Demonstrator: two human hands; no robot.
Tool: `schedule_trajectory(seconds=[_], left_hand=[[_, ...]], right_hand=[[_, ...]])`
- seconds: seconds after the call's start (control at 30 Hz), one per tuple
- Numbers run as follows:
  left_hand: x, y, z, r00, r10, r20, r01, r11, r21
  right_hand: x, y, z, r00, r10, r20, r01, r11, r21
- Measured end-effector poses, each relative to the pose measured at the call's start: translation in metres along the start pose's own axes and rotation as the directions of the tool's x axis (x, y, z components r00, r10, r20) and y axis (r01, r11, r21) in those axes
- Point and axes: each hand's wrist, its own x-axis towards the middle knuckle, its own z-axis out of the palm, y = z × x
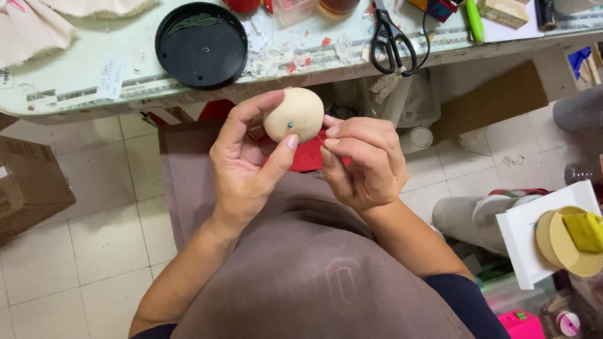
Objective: Sewing facial features and beads onto a small stuffed doll head using a needle and thread.
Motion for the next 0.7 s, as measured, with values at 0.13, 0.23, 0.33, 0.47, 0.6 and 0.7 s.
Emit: schedule_trajectory(seconds=[0.13, 0.23, 0.33, 0.47, 0.6, 0.7], left_hand=[[0.0, 0.005, 0.0, 0.998, 0.049, 0.035, -0.052, 0.996, 0.072], [0.0, 0.008, 0.0, 0.992, 0.105, 0.07, -0.115, 0.983, 0.143], [0.001, 0.004, -0.001, 0.989, 0.131, 0.063, -0.139, 0.978, 0.157], [0.002, 0.004, -0.001, 0.989, 0.14, 0.045, -0.145, 0.978, 0.151], [0.001, 0.004, -0.002, 0.99, 0.129, 0.049, -0.135, 0.981, 0.142], [0.001, 0.005, -0.002, 0.989, 0.14, 0.058, -0.147, 0.977, 0.157]], right_hand=[[0.001, -0.001, 0.0, 1.0, 0.014, 0.024, -0.014, 1.0, -0.017], [0.004, 0.0, 0.002, 0.999, 0.012, 0.035, -0.01, 0.998, -0.061], [0.004, 0.002, 0.005, 0.999, 0.036, 0.03, -0.034, 0.997, -0.076], [-0.001, 0.006, 0.007, 1.0, -0.021, -0.013, 0.02, 0.997, -0.074], [-0.005, 0.011, 0.01, 0.996, -0.08, -0.048, 0.076, 0.993, -0.089], [-0.005, 0.013, 0.009, 0.992, -0.125, -0.018, 0.123, 0.987, -0.103]])
